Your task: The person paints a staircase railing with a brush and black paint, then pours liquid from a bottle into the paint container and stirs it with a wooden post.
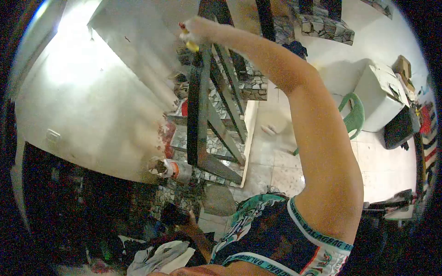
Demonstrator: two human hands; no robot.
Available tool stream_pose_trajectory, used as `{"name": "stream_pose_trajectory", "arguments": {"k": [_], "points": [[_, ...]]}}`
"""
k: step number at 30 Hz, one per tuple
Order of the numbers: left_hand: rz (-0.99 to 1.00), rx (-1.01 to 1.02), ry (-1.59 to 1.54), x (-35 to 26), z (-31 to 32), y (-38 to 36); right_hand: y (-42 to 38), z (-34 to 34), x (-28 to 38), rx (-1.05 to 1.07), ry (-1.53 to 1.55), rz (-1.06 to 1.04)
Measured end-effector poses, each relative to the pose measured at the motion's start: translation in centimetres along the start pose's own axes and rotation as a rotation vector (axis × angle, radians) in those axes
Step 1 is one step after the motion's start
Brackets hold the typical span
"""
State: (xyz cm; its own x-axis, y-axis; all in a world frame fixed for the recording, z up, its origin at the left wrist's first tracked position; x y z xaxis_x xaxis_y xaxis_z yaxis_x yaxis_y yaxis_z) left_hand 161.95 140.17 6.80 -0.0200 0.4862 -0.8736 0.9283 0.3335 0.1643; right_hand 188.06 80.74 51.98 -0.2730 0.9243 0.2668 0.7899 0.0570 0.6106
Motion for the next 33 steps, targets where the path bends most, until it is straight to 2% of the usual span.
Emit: {"name": "stream_pose_trajectory", "arguments": {"k": [2,3,6,7,10,12,13,14,16,19,22,23,25,26,27,28,29,30,32,33], "points": [[-0.016,-0.041,0.040,-3.5,0.2,-1.7,1.6,-2.7,-0.2,-0.031,-0.103,-0.013],[-0.043,-0.082,0.037,-2.5,0.3,-2.1,2.1,-3.6,-0.1,-0.046,-0.153,-0.019],[0.028,-0.148,-0.014,-1.5,0.1,-2.4,2.2,-4.4,2.7,-0.152,-0.189,-0.258],[0.075,-0.156,-0.041,-1.6,0.0,-2.6,2.4,-2.3,3.1,0.017,-0.385,-0.243],[0.083,-0.110,0.061,-1.4,-0.2,-2.3,-1.0,2.0,7.0,0.236,-0.359,-0.241],[0.038,-0.132,0.236,1.6,0.0,-2.0,-4.9,6.6,10.6,0.342,-0.460,-0.515],[0.004,-0.153,0.346,3.9,0.2,-1.9,-6.8,7.8,11.9,0.371,-0.308,-0.532],[-0.019,-0.141,0.232,3.7,0.4,-1.6,-9.0,8.3,14.1,0.400,-0.154,-0.544],[-0.062,-0.111,0.000,2.1,0.9,-1.0,-12.6,9.8,17.3,0.535,-0.061,-0.501],[0.031,-0.101,0.058,2.5,1.0,0.1,-15.4,9.1,21.1,0.438,0.167,-0.630],[-0.014,-0.063,0.008,5.2,1.0,1.1,-12.4,7.7,18.2,0.561,0.315,-0.270],[-0.033,-0.053,0.020,5.3,0.9,1.2,-10.6,6.7,16.4,0.436,0.367,-0.295],[-0.046,-0.060,0.122,2.0,0.2,1.1,-7.0,4.2,12.5,0.301,0.232,-0.265],[-0.053,-0.065,0.148,0.0,-0.2,0.9,-5.0,3.2,9.8,0.317,0.189,-0.145],[-0.064,-0.072,0.124,-1.2,-0.5,0.6,-3.3,2.0,6.7,0.207,0.134,-0.090],[-0.055,-0.076,0.071,-1.4,-0.6,0.5,-1.7,0.5,4.7,0.186,0.062,-0.049],[-0.045,-0.080,0.018,-1.6,-0.6,0.5,0.1,-0.4,1.9,0.053,0.079,-0.100],[-0.015,-0.082,-0.063,-1.2,-0.5,0.5,0.7,-2.2,1.2,0.066,0.013,0.017],[0.009,-0.100,-0.110,0.3,-0.3,0.4,1.4,-4.5,1.3,-0.066,-0.101,-0.054],[0.000,-0.113,-0.076,1.9,-0.4,0.4,1.1,-4.5,2.2,-0.066,-0.107,-0.096]]}}
Point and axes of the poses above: each hand's wrist, its own y-axis towards the middle knuckle, its own z-axis out of the palm, x = y × z, the point moved 9 cm from there along y, towards the middle knuckle, and after that the axes turned 7 degrees about y, right-handed, at the moved point
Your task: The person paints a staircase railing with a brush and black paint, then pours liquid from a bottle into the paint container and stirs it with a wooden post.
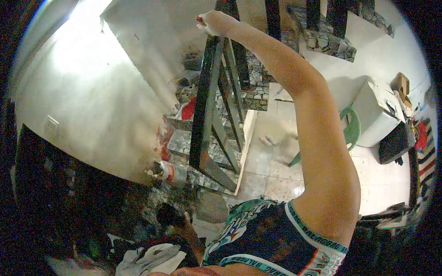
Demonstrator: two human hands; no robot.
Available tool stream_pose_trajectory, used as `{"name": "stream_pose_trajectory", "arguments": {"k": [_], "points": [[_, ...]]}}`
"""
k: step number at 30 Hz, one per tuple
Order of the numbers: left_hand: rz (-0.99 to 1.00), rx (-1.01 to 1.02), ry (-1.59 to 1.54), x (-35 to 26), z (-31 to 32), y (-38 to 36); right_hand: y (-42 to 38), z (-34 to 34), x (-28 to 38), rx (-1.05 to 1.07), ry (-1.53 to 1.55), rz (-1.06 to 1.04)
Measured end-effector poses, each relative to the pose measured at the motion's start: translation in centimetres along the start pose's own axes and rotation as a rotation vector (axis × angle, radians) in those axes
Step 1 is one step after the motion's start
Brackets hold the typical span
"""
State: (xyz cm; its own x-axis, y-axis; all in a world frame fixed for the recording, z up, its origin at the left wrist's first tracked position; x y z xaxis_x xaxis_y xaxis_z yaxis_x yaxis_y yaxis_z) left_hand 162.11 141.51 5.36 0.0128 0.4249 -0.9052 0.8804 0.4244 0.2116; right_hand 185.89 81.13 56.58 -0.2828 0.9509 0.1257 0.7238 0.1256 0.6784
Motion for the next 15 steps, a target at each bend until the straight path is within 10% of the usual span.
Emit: {"name": "stream_pose_trajectory", "arguments": {"k": [6,9,11,15], "points": [[0.044,0.273,-0.055,8.7,1.2,1.6,-7.1,7.3,11.1,0.419,0.008,-0.141],[0.717,0.159,0.618,4.3,0.5,0.6,-14.5,12.2,18.5,0.561,0.119,-0.399],[0.729,0.076,0.705,1.2,-0.2,0.6,-19.1,13.0,22.9,0.605,0.251,-0.419],[0.038,0.116,0.009,0.6,-1.2,2.1,-23.0,13.2,27.2,0.544,0.387,-0.436]]}}
Point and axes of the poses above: each hand's wrist, its own y-axis towards the middle knuckle, its own z-axis out of the palm, x = y × z, the point moved 9 cm from there along y, towards the middle knuckle, and after that the axes turned 7 degrees about y, right-handed, at the moved point
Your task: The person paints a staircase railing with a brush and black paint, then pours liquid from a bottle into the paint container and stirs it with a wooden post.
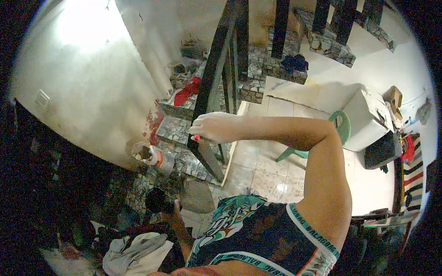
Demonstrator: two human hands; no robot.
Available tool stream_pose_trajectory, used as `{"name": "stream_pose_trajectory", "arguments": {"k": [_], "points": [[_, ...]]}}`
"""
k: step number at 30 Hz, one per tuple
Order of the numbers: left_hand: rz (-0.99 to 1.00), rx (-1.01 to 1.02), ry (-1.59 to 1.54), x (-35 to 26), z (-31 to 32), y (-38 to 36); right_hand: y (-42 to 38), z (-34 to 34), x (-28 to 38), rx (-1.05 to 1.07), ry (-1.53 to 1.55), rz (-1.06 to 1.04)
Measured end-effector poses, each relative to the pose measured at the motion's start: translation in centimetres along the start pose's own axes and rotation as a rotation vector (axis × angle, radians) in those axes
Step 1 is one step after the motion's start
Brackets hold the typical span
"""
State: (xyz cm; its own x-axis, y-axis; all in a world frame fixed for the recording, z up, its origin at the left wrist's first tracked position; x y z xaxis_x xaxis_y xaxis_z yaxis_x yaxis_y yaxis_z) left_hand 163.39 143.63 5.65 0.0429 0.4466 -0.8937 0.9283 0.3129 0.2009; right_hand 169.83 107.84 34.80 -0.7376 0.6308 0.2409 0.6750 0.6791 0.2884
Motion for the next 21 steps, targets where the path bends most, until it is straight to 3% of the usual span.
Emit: {"name": "stream_pose_trajectory", "arguments": {"k": [1,4,9,12,13,16,18,19,20,21], "points": [[-0.030,0.004,-0.088,0.3,-0.1,0.1,-0.1,-0.5,0.7,-0.030,0.044,0.011],[0.005,0.027,-0.010,0.5,-0.8,0.5,-0.7,-4.3,-1.3,-0.195,0.339,0.314],[-0.049,0.044,0.126,3.2,-1.9,0.7,-2.4,-11.7,-11.8,-0.449,0.079,0.424],[0.002,0.044,-0.072,1.9,-1.8,0.9,-3.6,-15.6,-12.0,-0.577,-0.015,0.532],[0.034,0.044,-0.180,1.3,-2.1,0.9,-3.5,-15.9,-10.6,-0.586,-0.176,0.511],[0.010,0.043,-0.129,1.9,-3.0,0.8,-3.1,-11.2,-8.6,-0.472,-0.414,0.384],[-0.010,0.029,-0.185,4.5,-3.2,0.9,-2.9,-5.9,-6.1,-0.343,-0.283,0.229],[-0.052,0.036,-0.186,5.5,-3.2,1.1,-2.1,-2.2,-4.9,-0.063,-0.356,0.316],[-0.095,0.043,-0.186,6.4,-3.3,1.3,-1.8,-0.5,-2.5,-0.059,-0.275,0.282],[-0.172,0.067,-0.138,6.8,-3.7,1.3,-2.4,3.0,-1.2,-0.033,-0.504,0.132]]}}
Point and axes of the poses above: each hand's wrist, its own y-axis towards the middle knuckle, its own z-axis out of the palm, x = y × z, the point moved 9 cm from there along y, towards the middle knuckle, and after that the axes turned 7 degrees about y, right-handed, at the moved point
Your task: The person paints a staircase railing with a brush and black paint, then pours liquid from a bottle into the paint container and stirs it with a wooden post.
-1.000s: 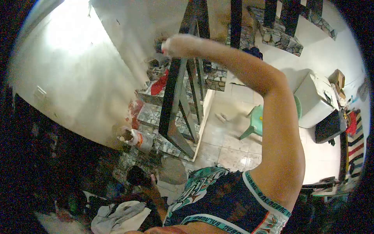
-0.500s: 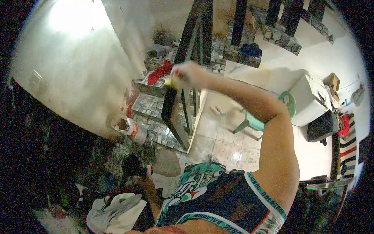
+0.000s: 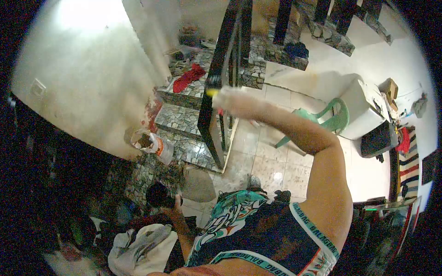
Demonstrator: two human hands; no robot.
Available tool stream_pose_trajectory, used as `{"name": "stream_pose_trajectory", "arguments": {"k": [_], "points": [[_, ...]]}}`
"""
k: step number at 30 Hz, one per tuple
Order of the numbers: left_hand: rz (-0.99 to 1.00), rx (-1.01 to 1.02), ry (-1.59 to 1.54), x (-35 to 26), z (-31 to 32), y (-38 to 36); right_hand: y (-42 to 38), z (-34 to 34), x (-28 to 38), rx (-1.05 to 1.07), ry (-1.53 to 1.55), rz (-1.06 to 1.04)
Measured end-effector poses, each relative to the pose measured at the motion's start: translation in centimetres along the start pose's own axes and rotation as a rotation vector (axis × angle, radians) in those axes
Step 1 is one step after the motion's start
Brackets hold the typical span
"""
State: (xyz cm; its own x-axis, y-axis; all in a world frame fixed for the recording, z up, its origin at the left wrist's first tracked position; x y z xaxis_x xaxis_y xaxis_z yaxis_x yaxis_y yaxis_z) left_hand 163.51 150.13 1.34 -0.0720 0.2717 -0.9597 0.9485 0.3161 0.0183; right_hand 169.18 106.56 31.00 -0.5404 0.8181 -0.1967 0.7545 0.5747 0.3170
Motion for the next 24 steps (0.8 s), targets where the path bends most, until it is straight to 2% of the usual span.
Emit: {"name": "stream_pose_trajectory", "arguments": {"k": [3,5,8,11,13,17,19,20,23,24], "points": [[-0.139,0.024,0.124,-2.4,-1.2,-0.3,-0.8,-0.2,5.7,0.036,0.174,-0.006],[-0.122,0.039,0.123,-3.6,-1.2,0.0,-1.2,-1.2,6.4,-0.013,0.341,0.087],[-0.024,0.037,0.073,-3.2,-1.0,0.7,-2.2,-2.3,5.5,-0.142,0.583,0.279],[0.017,0.004,0.140,-1.3,-0.5,1.6,-3.0,-2.6,3.9,-0.336,0.828,0.336],[0.039,0.041,0.146,-3.4,0.3,1.4,-2.7,-2.3,2.3,-0.324,0.935,0.398],[-0.014,0.061,0.084,-6.0,2.0,0.4,-2.2,-2.1,-5.5,-0.334,0.905,0.441],[0.013,-0.011,0.003,-7.4,2.2,-0.3,-1.1,-4.5,-10.2,-0.405,0.830,0.361],[0.047,-0.053,-0.004,-9.6,2.4,-1.2,-0.7,-5.4,-12.7,-0.386,0.795,0.397],[0.049,-0.035,0.056,-9.0,3.1,-1.5,0.3,-7.8,-21.1,-0.285,0.690,0.596],[0.043,-0.046,0.084,-9.1,3.4,-1.9,0.4,-8.7,-24.3,-0.320,0.656,0.583]]}}
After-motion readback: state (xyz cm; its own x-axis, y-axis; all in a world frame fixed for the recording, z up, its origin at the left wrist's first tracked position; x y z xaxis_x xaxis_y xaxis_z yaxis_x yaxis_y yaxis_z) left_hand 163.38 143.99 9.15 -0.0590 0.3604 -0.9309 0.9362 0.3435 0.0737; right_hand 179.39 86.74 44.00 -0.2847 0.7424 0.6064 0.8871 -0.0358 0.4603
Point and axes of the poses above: each hand's wrist, its own y-axis towards the middle knuckle, its own z-axis out of the palm, x = y × z, the point moved 9 cm from there along y, towards the middle knuckle, and after that the axes turned 7 degrees about y, right-handed, at the moved point
